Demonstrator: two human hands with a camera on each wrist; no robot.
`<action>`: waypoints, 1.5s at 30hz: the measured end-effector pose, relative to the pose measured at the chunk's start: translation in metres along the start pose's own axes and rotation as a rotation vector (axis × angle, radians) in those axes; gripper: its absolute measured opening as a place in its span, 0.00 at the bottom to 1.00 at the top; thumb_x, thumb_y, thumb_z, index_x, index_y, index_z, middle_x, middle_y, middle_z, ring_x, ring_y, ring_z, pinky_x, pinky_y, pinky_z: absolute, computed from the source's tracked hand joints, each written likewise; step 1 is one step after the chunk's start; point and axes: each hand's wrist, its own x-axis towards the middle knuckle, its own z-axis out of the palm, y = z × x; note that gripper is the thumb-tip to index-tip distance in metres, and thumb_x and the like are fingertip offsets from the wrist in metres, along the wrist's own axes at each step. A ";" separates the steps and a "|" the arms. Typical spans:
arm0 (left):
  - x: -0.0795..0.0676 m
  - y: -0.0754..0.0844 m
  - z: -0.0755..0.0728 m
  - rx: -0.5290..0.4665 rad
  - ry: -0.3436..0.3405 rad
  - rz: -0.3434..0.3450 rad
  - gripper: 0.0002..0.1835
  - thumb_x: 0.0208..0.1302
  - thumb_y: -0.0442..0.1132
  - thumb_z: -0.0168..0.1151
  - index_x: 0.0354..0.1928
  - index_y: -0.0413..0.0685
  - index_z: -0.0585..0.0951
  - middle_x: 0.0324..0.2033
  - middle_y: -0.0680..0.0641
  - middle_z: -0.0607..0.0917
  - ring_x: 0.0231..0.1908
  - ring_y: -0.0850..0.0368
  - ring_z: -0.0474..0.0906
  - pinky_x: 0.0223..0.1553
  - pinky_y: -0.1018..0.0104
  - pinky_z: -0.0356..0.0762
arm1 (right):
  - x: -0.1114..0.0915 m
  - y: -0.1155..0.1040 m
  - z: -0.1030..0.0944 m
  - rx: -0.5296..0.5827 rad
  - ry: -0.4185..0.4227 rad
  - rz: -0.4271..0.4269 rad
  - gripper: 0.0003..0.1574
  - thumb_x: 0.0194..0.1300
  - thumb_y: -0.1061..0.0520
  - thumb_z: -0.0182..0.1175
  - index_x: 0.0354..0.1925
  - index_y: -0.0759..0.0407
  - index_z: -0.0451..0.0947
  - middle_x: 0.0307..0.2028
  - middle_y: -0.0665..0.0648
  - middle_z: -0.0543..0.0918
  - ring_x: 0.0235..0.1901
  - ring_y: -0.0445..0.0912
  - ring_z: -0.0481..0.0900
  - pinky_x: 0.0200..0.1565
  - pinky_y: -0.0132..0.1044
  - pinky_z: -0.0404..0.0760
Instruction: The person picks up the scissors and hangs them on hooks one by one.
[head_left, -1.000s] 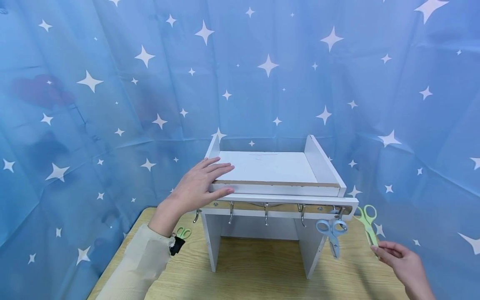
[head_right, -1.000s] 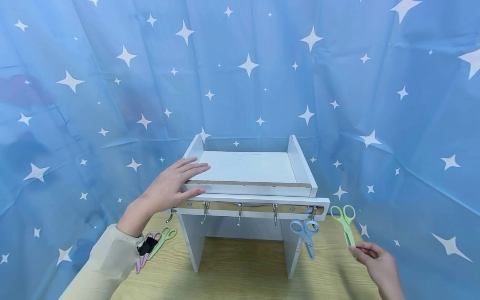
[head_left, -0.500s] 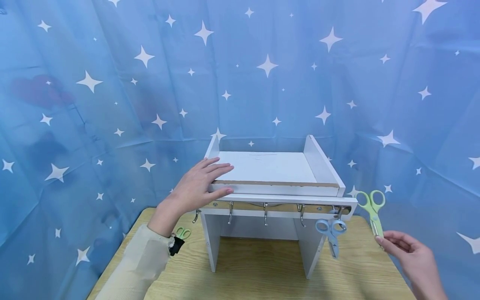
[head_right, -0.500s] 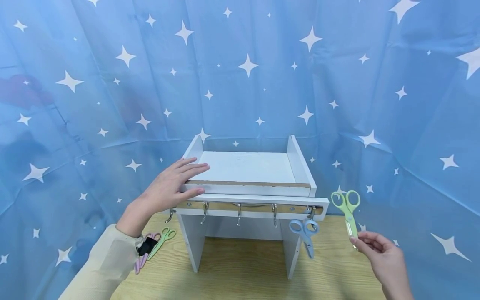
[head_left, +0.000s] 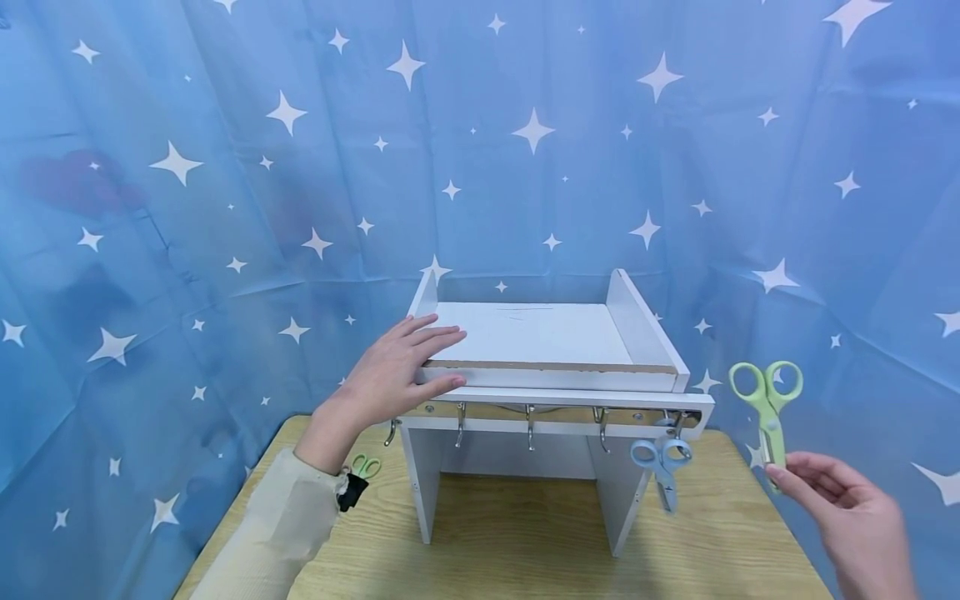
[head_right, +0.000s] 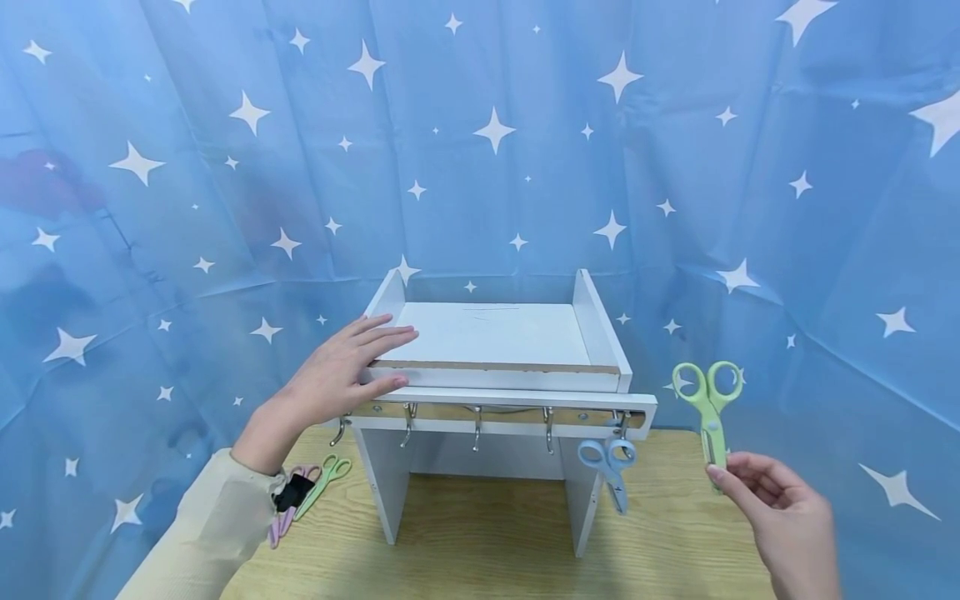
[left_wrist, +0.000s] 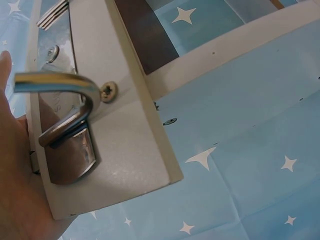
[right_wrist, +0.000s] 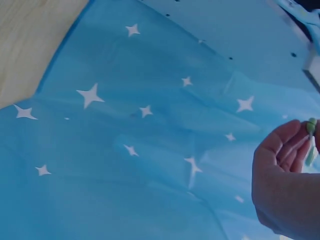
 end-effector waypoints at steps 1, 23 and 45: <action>0.000 0.000 0.000 0.001 0.000 0.001 0.35 0.67 0.62 0.58 0.73 0.61 0.68 0.71 0.52 0.73 0.76 0.49 0.57 0.78 0.47 0.53 | -0.001 -0.001 0.000 -0.009 0.003 -0.010 0.09 0.62 0.57 0.70 0.41 0.46 0.84 0.27 0.35 0.84 0.27 0.31 0.83 0.30 0.17 0.79; 0.000 0.000 0.000 -0.003 0.002 0.006 0.35 0.67 0.62 0.58 0.73 0.61 0.68 0.70 0.52 0.73 0.76 0.49 0.57 0.78 0.47 0.53 | -0.035 -0.019 0.008 -0.142 -0.105 -0.128 0.09 0.64 0.60 0.68 0.43 0.52 0.82 0.29 0.36 0.86 0.30 0.31 0.85 0.30 0.22 0.81; 0.001 -0.001 0.001 0.000 0.012 0.012 0.35 0.67 0.62 0.58 0.73 0.61 0.69 0.70 0.52 0.73 0.76 0.49 0.58 0.78 0.49 0.54 | -0.055 -0.001 0.045 -0.176 -0.322 -0.109 0.08 0.62 0.64 0.68 0.40 0.66 0.81 0.28 0.46 0.84 0.27 0.43 0.83 0.30 0.31 0.83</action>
